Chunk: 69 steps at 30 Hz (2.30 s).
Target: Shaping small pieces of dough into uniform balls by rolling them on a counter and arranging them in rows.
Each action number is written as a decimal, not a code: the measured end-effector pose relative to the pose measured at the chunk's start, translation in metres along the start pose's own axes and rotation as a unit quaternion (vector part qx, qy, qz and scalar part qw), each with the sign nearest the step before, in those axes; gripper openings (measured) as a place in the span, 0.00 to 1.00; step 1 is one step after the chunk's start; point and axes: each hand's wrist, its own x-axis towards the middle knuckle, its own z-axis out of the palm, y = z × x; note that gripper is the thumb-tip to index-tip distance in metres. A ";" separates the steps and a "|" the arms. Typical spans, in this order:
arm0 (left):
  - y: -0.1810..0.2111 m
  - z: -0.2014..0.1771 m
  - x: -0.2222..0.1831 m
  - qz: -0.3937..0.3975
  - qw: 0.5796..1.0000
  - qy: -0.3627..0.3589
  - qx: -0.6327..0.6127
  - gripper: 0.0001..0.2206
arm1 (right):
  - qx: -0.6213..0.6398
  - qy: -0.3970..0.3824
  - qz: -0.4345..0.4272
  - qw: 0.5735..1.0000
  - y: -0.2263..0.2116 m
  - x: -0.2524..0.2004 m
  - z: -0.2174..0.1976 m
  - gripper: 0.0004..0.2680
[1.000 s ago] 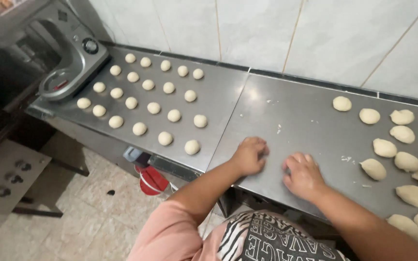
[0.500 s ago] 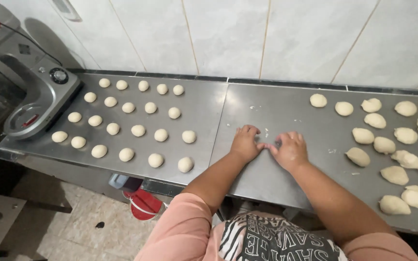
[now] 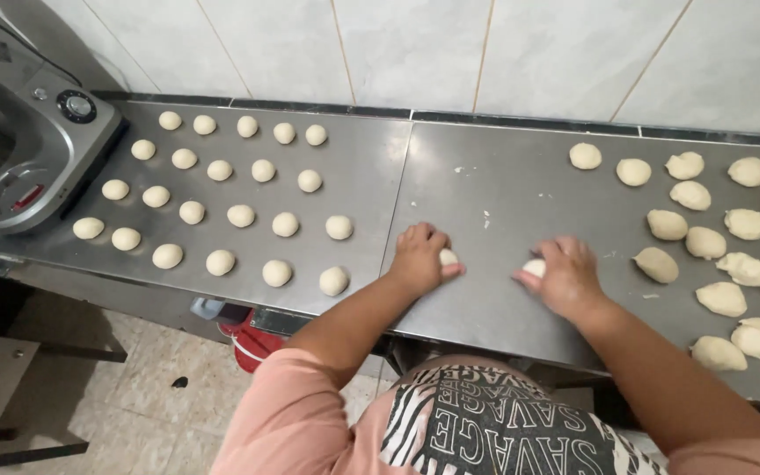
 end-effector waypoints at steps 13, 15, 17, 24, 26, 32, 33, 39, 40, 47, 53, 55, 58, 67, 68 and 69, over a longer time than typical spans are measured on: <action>0.027 -0.003 -0.084 0.053 0.998 -0.026 -0.019 0.23 | 0.027 -0.091 -0.077 0.993 0.000 -0.077 -0.006 0.21; 0.010 -0.009 -0.083 0.050 0.998 -0.026 -0.037 0.24 | 0.049 -0.110 -0.009 0.993 0.026 -0.074 0.004 0.22; 0.001 0.000 -0.043 0.040 0.999 0.009 -0.016 0.28 | 0.033 -0.100 0.013 0.994 0.020 -0.028 0.003 0.22; 0.015 0.064 0.070 -0.067 0.996 0.028 -0.050 0.24 | 0.038 0.049 -0.014 0.998 -0.026 0.061 0.067 0.10; 0.037 0.054 0.020 0.003 0.998 0.041 -0.040 0.24 | 0.080 0.026 -0.056 0.995 -0.030 0.021 0.051 0.11; 0.020 0.019 -0.078 0.103 0.994 0.026 -0.041 0.21 | 0.074 -0.013 -0.099 0.992 0.012 -0.078 0.002 0.18; 0.012 0.008 -0.081 0.075 0.996 -0.010 -0.050 0.26 | 0.041 -0.007 -0.097 0.994 0.024 -0.080 -0.003 0.20; -0.011 0.043 0.032 -0.031 0.997 0.068 0.012 0.23 | 0.003 -0.042 0.047 0.998 0.004 0.020 0.007 0.24; -0.002 0.038 0.049 -0.026 0.997 0.076 0.014 0.23 | 0.000 -0.034 0.045 0.998 -0.008 0.035 0.010 0.24; 0.039 0.027 -0.008 0.025 0.998 0.039 -0.029 0.17 | 0.027 -0.028 -0.040 0.998 -0.037 -0.018 0.018 0.22; 0.017 -0.010 -0.072 -0.015 1.000 -0.017 -0.005 0.25 | 0.017 0.042 -0.090 0.995 0.016 -0.076 0.007 0.23; 0.010 -0.009 -0.052 -0.029 0.999 -0.018 0.014 0.27 | 0.000 0.085 -0.132 0.988 0.014 -0.051 0.003 0.22; 0.006 0.011 0.000 -0.049 0.998 0.034 0.007 0.25 | -0.008 -0.023 0.006 1.000 -0.010 0.006 0.006 0.24; 0.015 0.030 -0.026 0.081 0.995 0.048 -0.014 0.15 | 0.025 -0.002 -0.107 0.994 -0.050 -0.014 0.023 0.20; 0.016 0.016 -0.046 0.080 0.995 0.053 -0.006 0.17 | 0.005 0.001 -0.113 0.994 -0.034 -0.030 0.025 0.21; 0.019 0.003 -0.068 0.077 0.995 0.059 0.000 0.18 | -0.016 0.001 -0.123 0.992 -0.017 -0.047 0.027 0.21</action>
